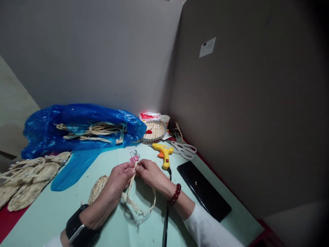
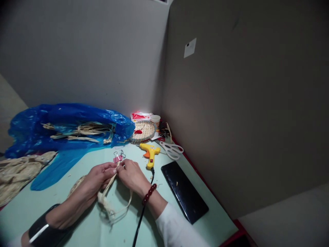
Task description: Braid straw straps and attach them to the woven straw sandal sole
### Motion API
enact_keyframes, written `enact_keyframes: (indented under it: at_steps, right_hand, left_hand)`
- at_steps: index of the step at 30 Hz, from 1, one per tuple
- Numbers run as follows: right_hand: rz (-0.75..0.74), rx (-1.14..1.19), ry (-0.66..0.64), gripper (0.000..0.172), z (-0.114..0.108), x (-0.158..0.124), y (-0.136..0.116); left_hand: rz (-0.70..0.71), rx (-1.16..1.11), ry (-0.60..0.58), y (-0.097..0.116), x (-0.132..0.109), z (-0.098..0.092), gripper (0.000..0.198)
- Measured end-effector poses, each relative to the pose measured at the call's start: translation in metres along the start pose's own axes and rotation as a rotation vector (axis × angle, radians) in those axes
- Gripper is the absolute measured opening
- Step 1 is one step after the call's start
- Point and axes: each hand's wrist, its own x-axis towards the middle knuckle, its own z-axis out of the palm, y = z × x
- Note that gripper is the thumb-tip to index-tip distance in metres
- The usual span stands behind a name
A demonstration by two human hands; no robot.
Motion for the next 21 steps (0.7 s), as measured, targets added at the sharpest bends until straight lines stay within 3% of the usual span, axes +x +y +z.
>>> enact_keyframes:
  at_steps: [7, 15, 21]
  right_hand:
    - [-0.026, -0.012, 0.018, 0.033, -0.002, 0.002, 0.005]
    - [-0.049, 0.005, 0.059, 0.028, -0.005, -0.001, 0.006]
    - [0.005, 0.117, 0.116, 0.026, 0.002, -0.002, 0.010]
  left_hand:
    - [0.111, 0.180, -0.011, -0.004, 0.005, -0.004, 0.032]
    - [0.302, 0.555, 0.050, 0.007, -0.003, -0.008, 0.011]
    - [0.266, 0.734, 0.069, 0.017, -0.014, 0.000, 0.022]
